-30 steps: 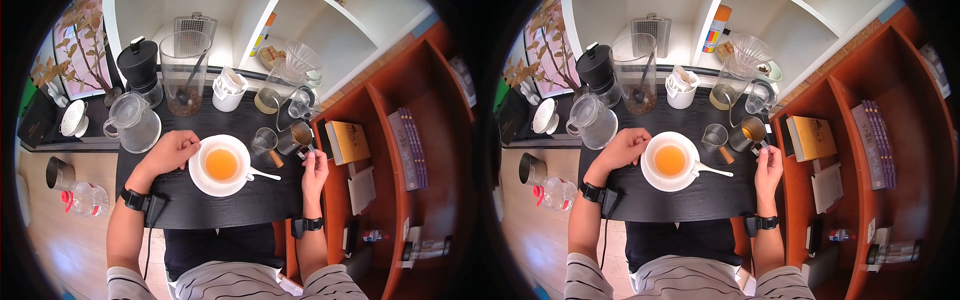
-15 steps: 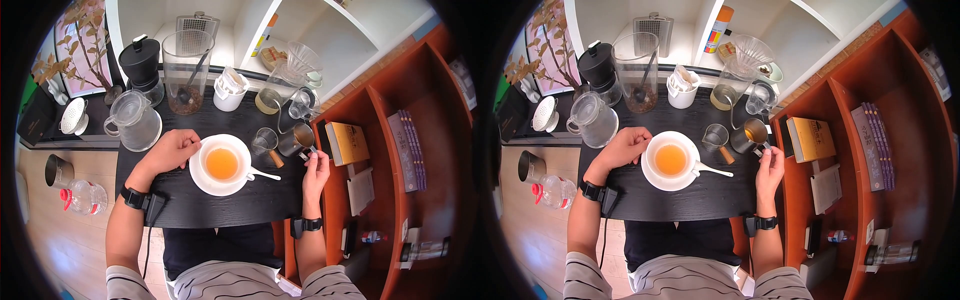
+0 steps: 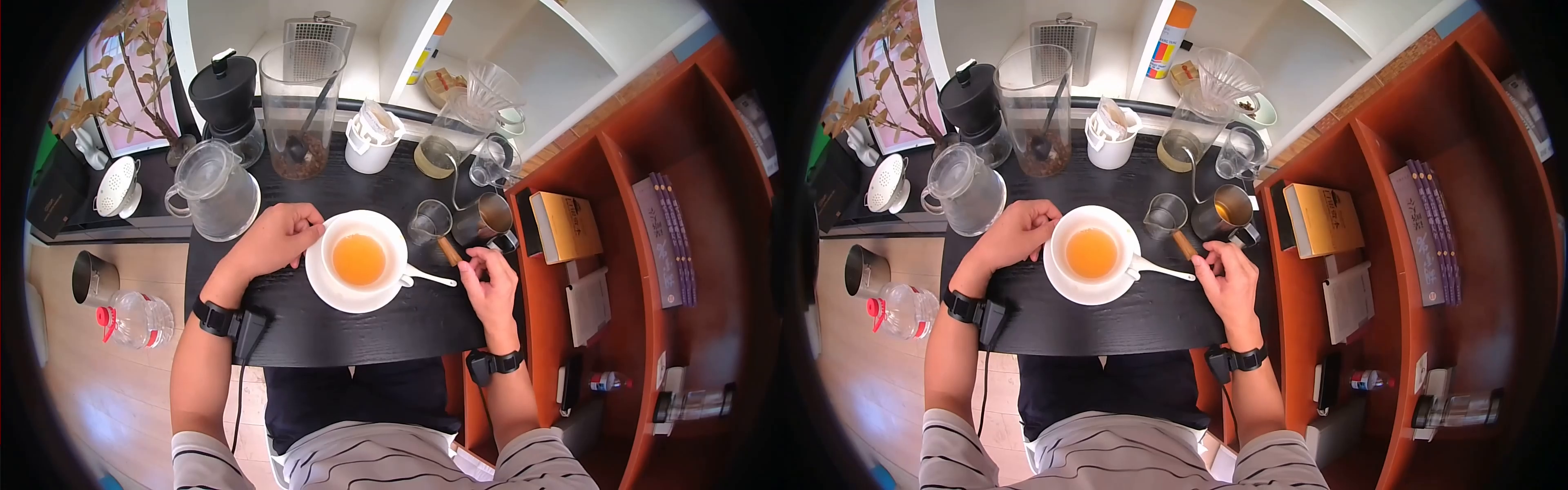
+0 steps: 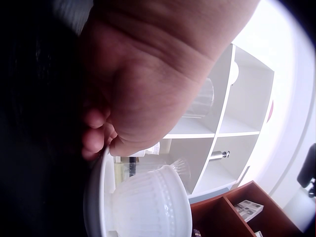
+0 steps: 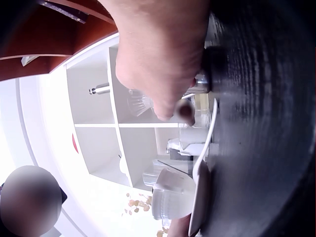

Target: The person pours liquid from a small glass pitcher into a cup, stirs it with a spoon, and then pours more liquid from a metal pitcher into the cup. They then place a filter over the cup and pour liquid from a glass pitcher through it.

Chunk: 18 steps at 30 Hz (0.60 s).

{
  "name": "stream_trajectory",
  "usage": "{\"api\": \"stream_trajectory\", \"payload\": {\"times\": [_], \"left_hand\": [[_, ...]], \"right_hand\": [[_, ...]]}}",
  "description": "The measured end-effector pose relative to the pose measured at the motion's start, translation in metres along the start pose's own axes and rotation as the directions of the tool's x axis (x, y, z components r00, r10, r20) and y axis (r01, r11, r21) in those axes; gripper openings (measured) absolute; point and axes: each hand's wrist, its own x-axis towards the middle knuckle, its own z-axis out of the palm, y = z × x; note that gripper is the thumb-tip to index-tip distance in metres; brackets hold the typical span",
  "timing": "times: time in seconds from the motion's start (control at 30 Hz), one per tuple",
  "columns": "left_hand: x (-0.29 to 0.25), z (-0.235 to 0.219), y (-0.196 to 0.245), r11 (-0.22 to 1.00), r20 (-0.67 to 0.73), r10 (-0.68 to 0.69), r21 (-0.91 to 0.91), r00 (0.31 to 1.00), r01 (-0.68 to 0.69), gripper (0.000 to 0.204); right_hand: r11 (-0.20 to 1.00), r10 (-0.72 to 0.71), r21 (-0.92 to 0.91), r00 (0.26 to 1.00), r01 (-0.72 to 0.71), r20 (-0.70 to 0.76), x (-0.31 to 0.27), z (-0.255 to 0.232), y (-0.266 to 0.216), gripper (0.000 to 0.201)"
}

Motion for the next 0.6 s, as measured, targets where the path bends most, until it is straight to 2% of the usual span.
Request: {"api": "stream_trajectory", "payload": {"times": [0.1,0.27,0.6], "left_hand": [[0.0,0.0006,-0.0006,1.0,-0.017,0.014,-0.022,1.0,-0.014,0.021],[0.0002,0.0006,0.0005,1.0,-0.02,0.005,-0.005,1.0,-0.006,0.021],[0.0,0.0007,-0.0007,1.0,-0.017,0.012,-0.029,1.0,-0.013,0.021]], "right_hand": [[1.0,-0.005,-0.028,0.997,0.007,0.081,0.0011,0.0017,-0.0051,0.022],[0.998,-0.016,-0.062,0.998,0.02,0.061,0.0012,0.0057,-0.0051,0.018],[0.991,0.078,-0.11,0.997,-0.077,0.008,-0.0008,0.0062,-0.0022,0.017]]}}
